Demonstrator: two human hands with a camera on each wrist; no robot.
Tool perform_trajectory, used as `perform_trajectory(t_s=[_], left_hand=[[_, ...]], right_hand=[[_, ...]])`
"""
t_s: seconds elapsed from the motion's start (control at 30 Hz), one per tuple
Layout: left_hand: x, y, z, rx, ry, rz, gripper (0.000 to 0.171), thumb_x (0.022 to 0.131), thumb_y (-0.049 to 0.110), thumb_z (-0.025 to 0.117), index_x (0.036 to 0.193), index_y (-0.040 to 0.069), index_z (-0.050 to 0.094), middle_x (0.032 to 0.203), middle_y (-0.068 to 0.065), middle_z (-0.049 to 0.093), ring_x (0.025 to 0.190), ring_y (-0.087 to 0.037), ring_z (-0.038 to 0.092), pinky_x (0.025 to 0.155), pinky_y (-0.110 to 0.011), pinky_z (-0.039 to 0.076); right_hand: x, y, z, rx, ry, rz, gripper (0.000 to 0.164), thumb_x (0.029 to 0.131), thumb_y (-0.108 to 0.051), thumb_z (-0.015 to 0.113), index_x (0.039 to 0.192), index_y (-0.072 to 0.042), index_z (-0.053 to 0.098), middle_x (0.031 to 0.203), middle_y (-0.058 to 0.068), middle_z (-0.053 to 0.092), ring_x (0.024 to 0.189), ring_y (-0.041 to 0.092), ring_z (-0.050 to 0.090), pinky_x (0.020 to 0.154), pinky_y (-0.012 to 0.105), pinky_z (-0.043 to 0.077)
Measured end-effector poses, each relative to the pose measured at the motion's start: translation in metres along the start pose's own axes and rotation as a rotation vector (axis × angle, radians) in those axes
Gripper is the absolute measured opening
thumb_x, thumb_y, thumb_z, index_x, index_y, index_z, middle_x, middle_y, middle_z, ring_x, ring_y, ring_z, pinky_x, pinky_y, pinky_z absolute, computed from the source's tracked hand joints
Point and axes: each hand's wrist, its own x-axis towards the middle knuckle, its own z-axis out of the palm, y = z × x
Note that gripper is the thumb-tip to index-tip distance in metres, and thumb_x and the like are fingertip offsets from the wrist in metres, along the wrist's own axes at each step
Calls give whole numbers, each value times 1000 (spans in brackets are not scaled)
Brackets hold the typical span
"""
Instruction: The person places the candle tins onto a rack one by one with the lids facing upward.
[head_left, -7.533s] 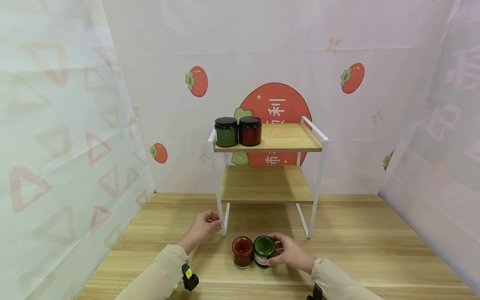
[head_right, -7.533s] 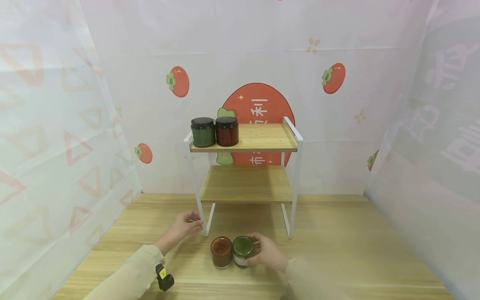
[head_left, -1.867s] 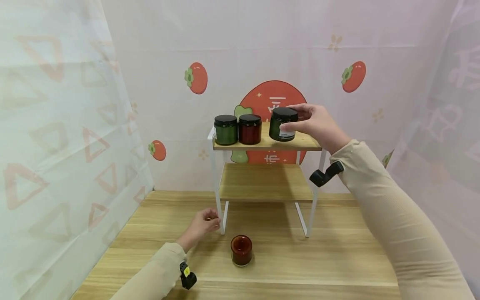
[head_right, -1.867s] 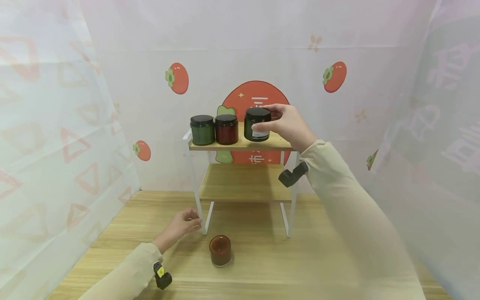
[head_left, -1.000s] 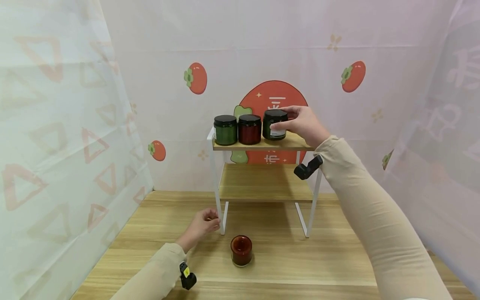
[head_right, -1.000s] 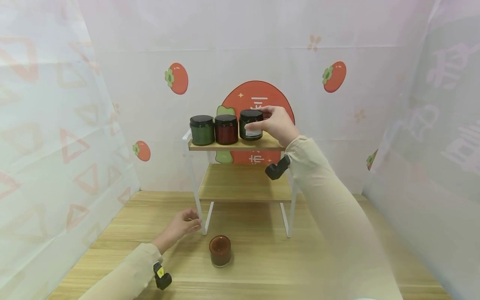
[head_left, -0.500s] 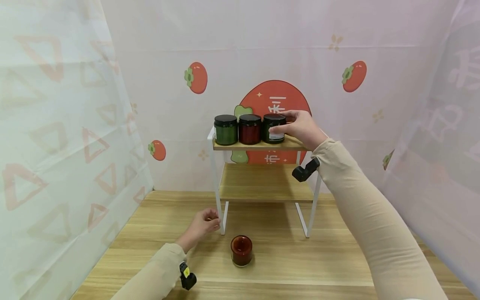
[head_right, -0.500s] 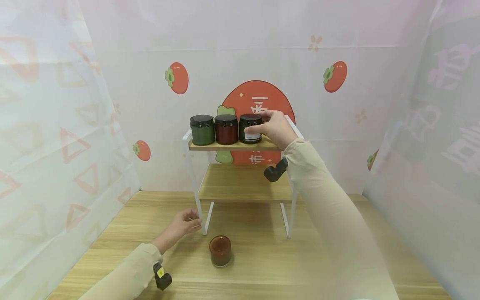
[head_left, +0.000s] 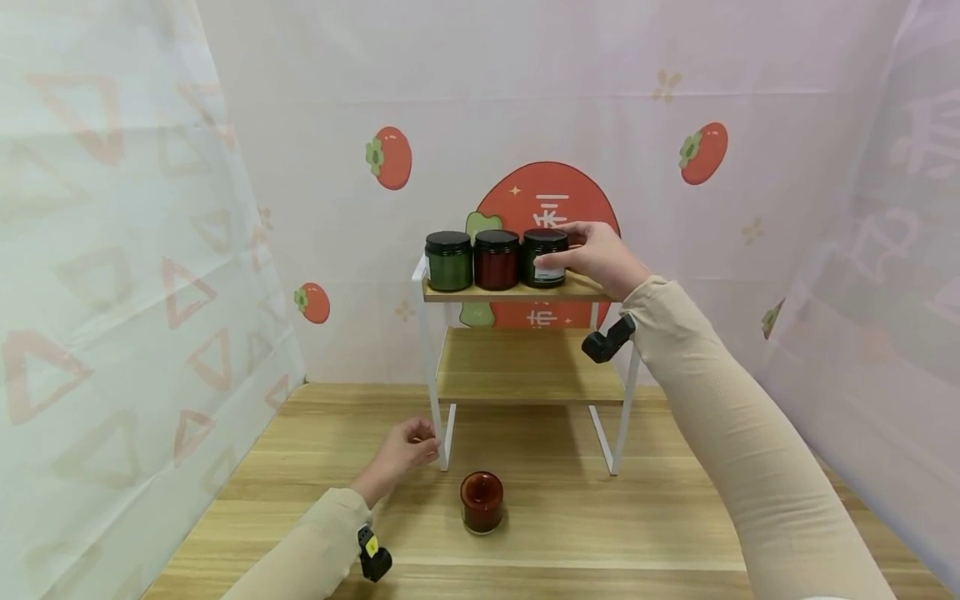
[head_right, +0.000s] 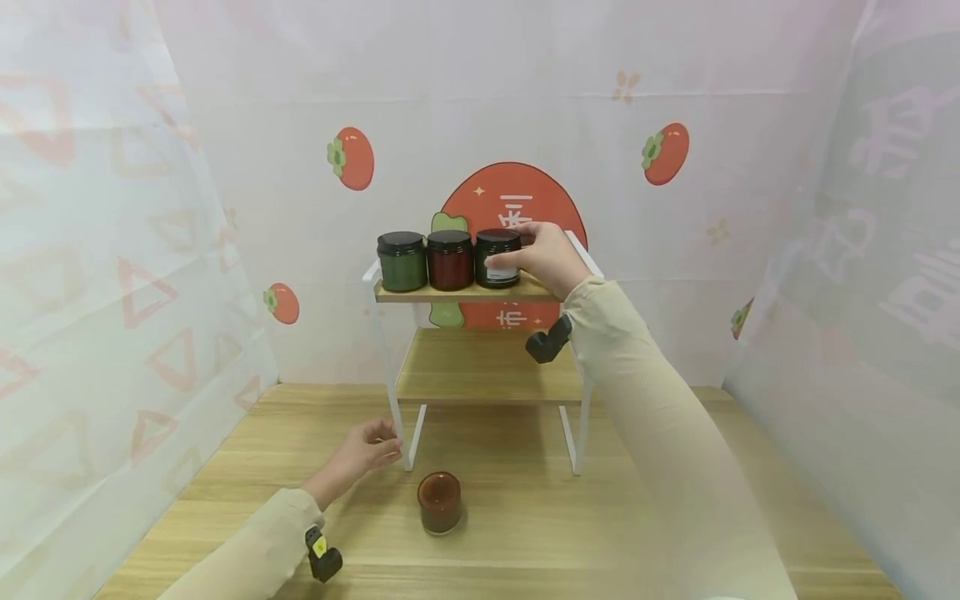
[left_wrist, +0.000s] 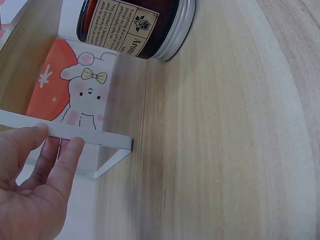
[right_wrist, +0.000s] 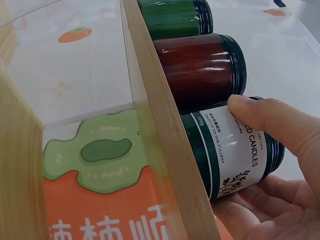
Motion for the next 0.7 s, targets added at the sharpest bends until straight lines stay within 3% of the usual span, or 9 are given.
perform_trajectory(t_s=[0.33,0.7], left_hand=[[1,-1,-1,-12,-2,2,15,92,-5,58,103,-12,52,91,-10,58,88,-21,61,83,-29,60],[1,0,-3,-3,0,-6,16,92,-3,59,104,-12,53,92,-11,57,86,-19,60,82,-29,60]], right_hand=[[4,-1,1,-34,-13,-18,74,85,-22,74,148,-7,37,142,12,45,122,25,47,97,37,46],[4,0,-1,17,-31,-52,70,87,-23,73,147,-11,39,145,12,45,129,25,43,106,42,43]])
